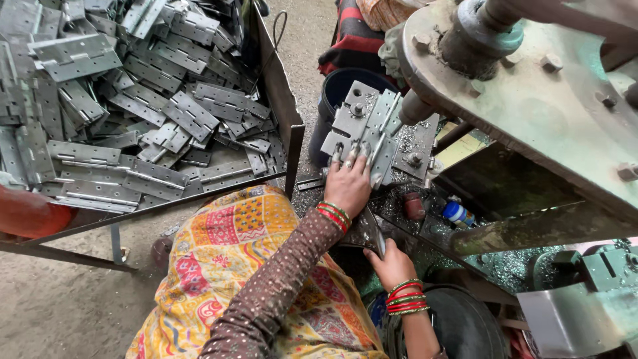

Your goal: The person repeatedly picks up metal hinge pieces from a bin, places them into a press machine, and operates the lever to punch holes. The processed pieces are then returned to the bin. This cycle continues throughout the clip.

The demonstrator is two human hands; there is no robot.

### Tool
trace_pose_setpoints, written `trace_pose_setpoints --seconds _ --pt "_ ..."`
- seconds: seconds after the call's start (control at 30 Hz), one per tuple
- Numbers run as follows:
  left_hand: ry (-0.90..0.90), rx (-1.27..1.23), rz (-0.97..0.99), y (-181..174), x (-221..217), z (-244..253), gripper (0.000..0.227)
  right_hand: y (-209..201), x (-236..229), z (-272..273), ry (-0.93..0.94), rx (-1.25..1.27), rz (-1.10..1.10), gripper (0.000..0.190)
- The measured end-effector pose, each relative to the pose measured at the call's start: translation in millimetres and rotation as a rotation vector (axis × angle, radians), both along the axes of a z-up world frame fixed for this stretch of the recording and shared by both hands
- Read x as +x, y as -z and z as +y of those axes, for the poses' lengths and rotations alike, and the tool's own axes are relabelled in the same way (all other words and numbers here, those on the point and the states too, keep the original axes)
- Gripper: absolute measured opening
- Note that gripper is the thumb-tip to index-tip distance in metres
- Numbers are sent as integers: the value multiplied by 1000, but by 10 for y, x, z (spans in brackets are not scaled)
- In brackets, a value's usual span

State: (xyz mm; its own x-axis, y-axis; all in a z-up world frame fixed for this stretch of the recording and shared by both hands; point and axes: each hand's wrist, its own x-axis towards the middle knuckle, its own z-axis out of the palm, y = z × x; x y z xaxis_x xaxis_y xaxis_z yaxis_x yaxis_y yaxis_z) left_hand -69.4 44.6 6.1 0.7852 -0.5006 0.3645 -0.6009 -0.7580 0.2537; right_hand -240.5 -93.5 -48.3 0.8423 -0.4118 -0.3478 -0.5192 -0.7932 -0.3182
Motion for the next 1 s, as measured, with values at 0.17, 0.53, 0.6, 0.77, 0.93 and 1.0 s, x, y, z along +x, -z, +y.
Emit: trace_pose_setpoints --seconds 0.17,0.53,0.6,0.77,0.93,1.0 --pt "-11 65 -49 18 171 -95 39 708 -162 -62 33 -13 -38 53" --pt "47 -2 -18 -13 54 1 31 1739 -320 65 81 106 -277 43" --pt "29 24 -148 -47 129 -23 28 1352 -200 -80 58 41 -132 55" --pt "-5 45 -142 159 199 -146 23 771 -251 -137 -39 -3 -125 53" --pt "-34 82 -111 191 481 -405 24 1019 -237 53 58 198 -359 38" --pt "-26 38 -102 197 504 -414 23 1171 -234 64 56 140 -296 39"
